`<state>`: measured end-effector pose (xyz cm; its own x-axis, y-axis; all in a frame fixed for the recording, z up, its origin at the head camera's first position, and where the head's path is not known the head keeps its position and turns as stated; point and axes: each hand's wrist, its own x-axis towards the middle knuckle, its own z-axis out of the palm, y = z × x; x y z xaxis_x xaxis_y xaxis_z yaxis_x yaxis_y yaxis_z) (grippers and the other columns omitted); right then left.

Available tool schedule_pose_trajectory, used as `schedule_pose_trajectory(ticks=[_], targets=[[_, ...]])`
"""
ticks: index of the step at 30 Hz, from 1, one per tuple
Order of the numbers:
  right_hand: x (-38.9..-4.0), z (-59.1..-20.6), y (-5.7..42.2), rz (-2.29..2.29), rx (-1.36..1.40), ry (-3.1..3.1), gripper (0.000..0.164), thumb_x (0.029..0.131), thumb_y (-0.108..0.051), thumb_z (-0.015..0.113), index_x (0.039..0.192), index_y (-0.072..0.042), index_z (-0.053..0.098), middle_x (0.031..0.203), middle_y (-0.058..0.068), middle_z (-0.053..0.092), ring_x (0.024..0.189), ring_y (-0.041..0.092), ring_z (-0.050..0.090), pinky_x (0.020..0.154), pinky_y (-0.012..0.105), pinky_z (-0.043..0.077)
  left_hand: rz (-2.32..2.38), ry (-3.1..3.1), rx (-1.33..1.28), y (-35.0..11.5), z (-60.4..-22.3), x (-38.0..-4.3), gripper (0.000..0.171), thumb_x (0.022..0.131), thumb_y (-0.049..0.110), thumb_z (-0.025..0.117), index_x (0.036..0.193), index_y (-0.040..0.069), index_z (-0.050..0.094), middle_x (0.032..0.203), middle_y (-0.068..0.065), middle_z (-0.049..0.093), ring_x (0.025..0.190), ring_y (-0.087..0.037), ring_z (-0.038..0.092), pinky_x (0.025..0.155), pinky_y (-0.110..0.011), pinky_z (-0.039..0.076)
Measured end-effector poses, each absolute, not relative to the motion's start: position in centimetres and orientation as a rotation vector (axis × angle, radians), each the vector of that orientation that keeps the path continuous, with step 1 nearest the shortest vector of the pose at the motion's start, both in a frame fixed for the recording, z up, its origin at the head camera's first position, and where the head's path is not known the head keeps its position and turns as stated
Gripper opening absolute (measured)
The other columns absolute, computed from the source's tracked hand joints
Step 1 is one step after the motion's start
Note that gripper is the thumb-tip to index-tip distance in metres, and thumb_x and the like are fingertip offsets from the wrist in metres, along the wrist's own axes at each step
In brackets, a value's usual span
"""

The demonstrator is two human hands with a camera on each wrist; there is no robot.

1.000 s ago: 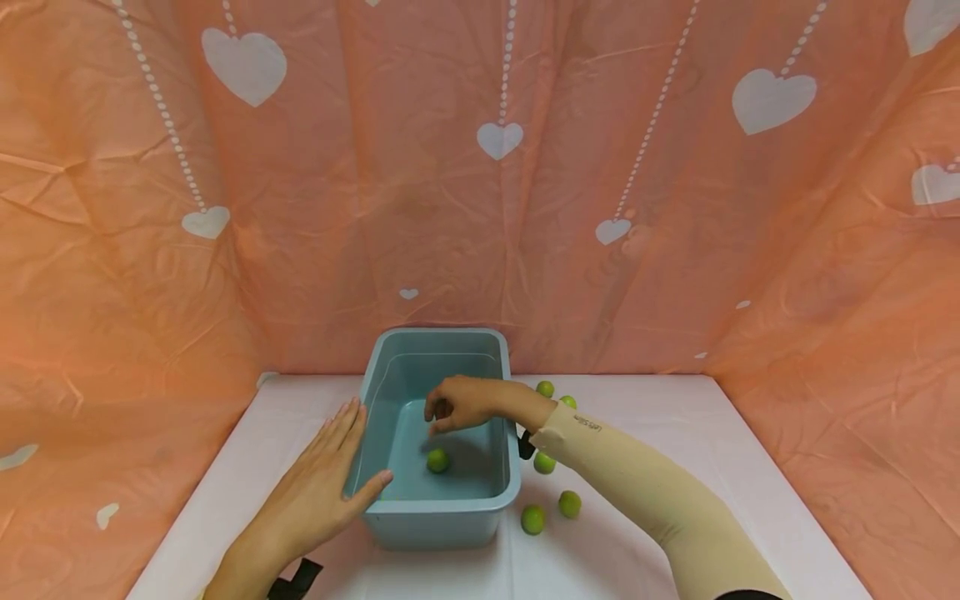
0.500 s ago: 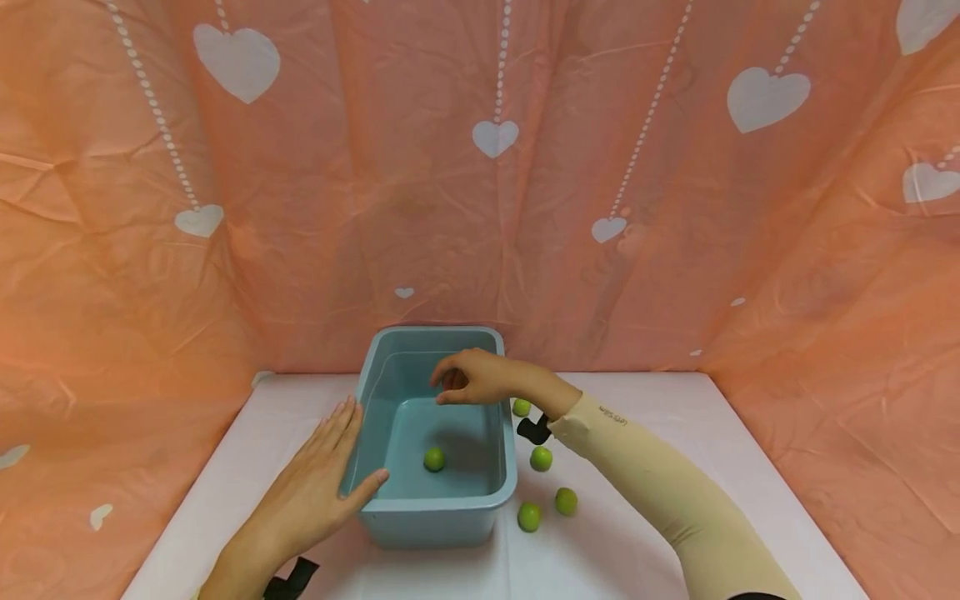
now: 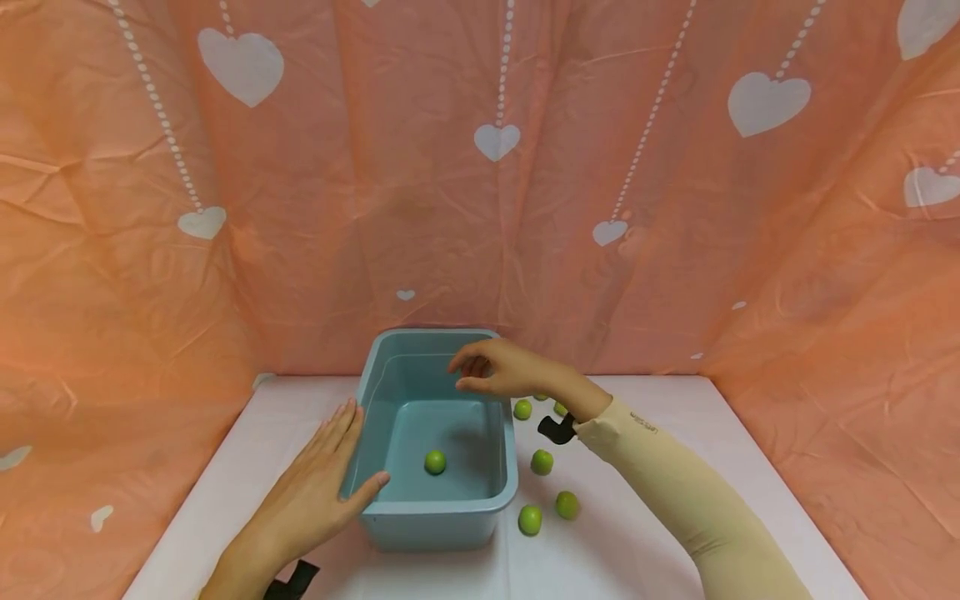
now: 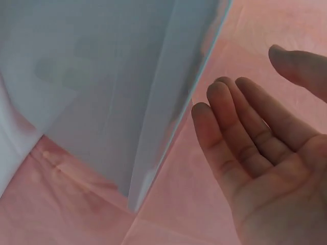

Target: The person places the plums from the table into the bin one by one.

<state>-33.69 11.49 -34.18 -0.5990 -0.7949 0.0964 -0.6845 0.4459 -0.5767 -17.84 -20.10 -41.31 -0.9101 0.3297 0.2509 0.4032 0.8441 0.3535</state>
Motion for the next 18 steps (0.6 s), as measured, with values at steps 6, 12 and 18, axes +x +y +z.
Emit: schedule_pose_trajectory(ticks=[6,12,18], targets=[[-33.5,-33.8,13.0,-0.952,-1.319,2.534,0.029,0.104,-0.018,0.073,0.131,-0.006,0.073,0.117,0.003,0.075,0.098,0.012,0.071,0.09,0.03,0.061,-0.6,-2.836,-0.585,-20.1,-41.2,-17.8,0.098,0.105,0.064,0.058,0.168,-0.004,0.026,0.176,-0.021,0.021,0.163,-0.041,0.021,0.13,-0.058,0.023],[-33.5,-34.2,14.6,-1.046,-1.284,2.573,0.03,0.104,-0.017,0.074,0.131,-0.006,0.073,0.119,0.005,0.075,0.102,0.015,0.073,0.094,0.04,0.062,-0.608,-2.847,-0.573,-20.1,-41.2,-17.9,0.098,0.105,0.064,0.058,0.169,-0.003,0.025,0.177,-0.02,0.02,0.164,-0.04,0.019,0.132,-0.055,0.02],[-33.2,-34.8,16.2,-1.124,-1.241,2.583,0.029,0.103,-0.015,0.074,0.13,-0.003,0.073,0.115,0.007,0.075,0.105,0.02,0.072,0.097,0.044,0.062,-0.616,-2.856,-0.573,-20.1,-41.2,-17.9,0.099,0.105,0.065,0.058,0.169,-0.003,0.025,0.177,-0.021,0.019,0.163,-0.042,0.019,0.131,-0.058,0.021]])
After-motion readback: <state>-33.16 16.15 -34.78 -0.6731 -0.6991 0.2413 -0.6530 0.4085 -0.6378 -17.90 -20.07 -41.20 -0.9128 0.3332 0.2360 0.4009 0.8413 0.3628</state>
